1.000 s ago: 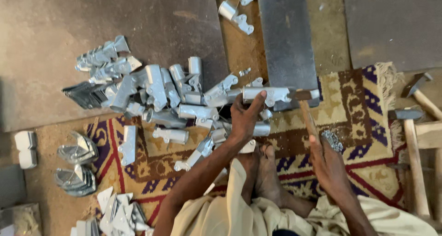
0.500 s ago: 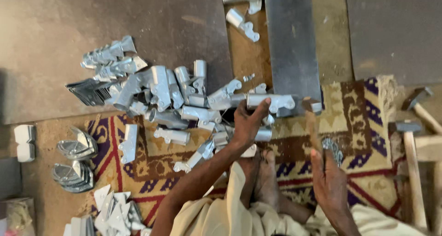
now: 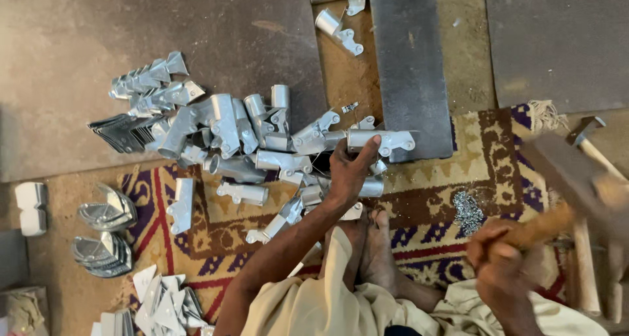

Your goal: The person sits on the floor and hammers nails into aluminum handle-like hardware components one at a time, holding each casting against a steel plate and driving a nail through it with a hammer, placing finished pieces aside.

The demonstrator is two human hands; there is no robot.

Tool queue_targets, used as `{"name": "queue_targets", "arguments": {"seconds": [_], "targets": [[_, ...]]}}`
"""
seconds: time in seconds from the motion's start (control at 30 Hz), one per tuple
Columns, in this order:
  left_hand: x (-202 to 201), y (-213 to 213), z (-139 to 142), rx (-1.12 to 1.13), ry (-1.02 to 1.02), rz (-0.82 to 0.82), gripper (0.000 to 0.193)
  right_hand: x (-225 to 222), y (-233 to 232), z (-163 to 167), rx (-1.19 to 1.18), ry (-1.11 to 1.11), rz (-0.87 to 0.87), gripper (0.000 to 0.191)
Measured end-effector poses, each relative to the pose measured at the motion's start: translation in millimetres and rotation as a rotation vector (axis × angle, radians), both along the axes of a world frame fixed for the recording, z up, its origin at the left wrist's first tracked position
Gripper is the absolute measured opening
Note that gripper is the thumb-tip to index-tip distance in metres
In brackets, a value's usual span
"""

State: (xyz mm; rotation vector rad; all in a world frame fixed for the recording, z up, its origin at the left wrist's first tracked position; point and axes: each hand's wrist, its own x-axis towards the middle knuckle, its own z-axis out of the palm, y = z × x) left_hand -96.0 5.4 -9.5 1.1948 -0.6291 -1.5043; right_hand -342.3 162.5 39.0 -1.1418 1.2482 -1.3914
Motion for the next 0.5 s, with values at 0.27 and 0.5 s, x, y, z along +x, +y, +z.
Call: {"name": "queue_targets", "arguments": {"seconds": [0.27,0.5], "targets": [[1.4,-2.5,-4.5,0.024,-0.018,0.031,0.050,19.4,-3.5,-47.4,0.623,0.577,-0.077,0.035],[4.8,-13.2,-2.0,-0.046,0.082,0.107,0.038,27.0,-35.0,-79.3,0.609,0.226,0.083,0.070]]}}
